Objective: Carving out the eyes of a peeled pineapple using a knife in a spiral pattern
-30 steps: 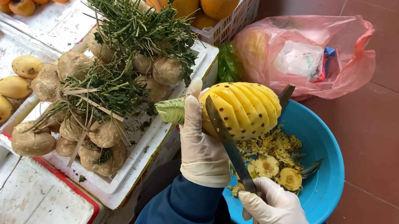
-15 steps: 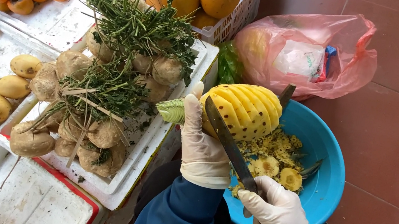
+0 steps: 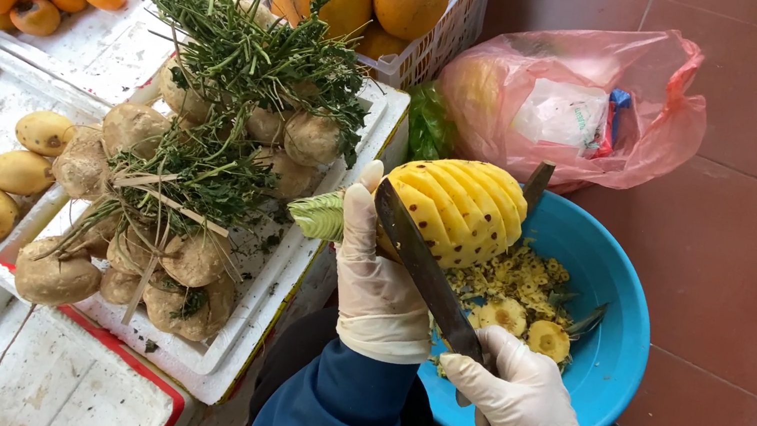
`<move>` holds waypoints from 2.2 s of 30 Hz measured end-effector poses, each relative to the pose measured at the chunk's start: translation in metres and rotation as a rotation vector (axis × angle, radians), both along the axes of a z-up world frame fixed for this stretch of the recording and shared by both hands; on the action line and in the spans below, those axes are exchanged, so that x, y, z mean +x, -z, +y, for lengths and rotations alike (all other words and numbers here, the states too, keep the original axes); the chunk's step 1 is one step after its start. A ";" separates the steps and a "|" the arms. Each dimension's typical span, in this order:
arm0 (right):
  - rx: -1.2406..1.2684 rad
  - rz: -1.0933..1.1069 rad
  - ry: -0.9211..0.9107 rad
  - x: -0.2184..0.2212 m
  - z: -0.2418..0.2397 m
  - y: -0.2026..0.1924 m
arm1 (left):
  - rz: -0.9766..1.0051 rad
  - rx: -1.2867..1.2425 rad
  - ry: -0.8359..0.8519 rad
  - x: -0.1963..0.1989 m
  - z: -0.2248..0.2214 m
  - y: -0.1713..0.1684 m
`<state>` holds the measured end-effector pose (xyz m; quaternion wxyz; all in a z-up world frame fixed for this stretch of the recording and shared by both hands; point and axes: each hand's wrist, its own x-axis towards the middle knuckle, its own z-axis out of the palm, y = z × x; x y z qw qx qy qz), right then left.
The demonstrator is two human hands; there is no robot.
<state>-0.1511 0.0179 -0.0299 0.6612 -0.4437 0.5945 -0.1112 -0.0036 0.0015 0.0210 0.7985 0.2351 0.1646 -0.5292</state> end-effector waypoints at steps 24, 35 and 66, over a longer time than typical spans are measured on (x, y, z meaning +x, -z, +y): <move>-0.165 -0.241 0.058 0.013 -0.007 0.006 | -0.424 -0.309 -0.103 -0.008 0.000 0.035; -0.129 -0.261 -0.010 0.002 -0.001 -0.016 | -0.337 -0.149 -0.108 -0.014 -0.002 0.021; 0.099 -0.653 -0.016 -0.020 0.000 0.017 | 0.031 0.016 0.040 0.002 0.004 0.001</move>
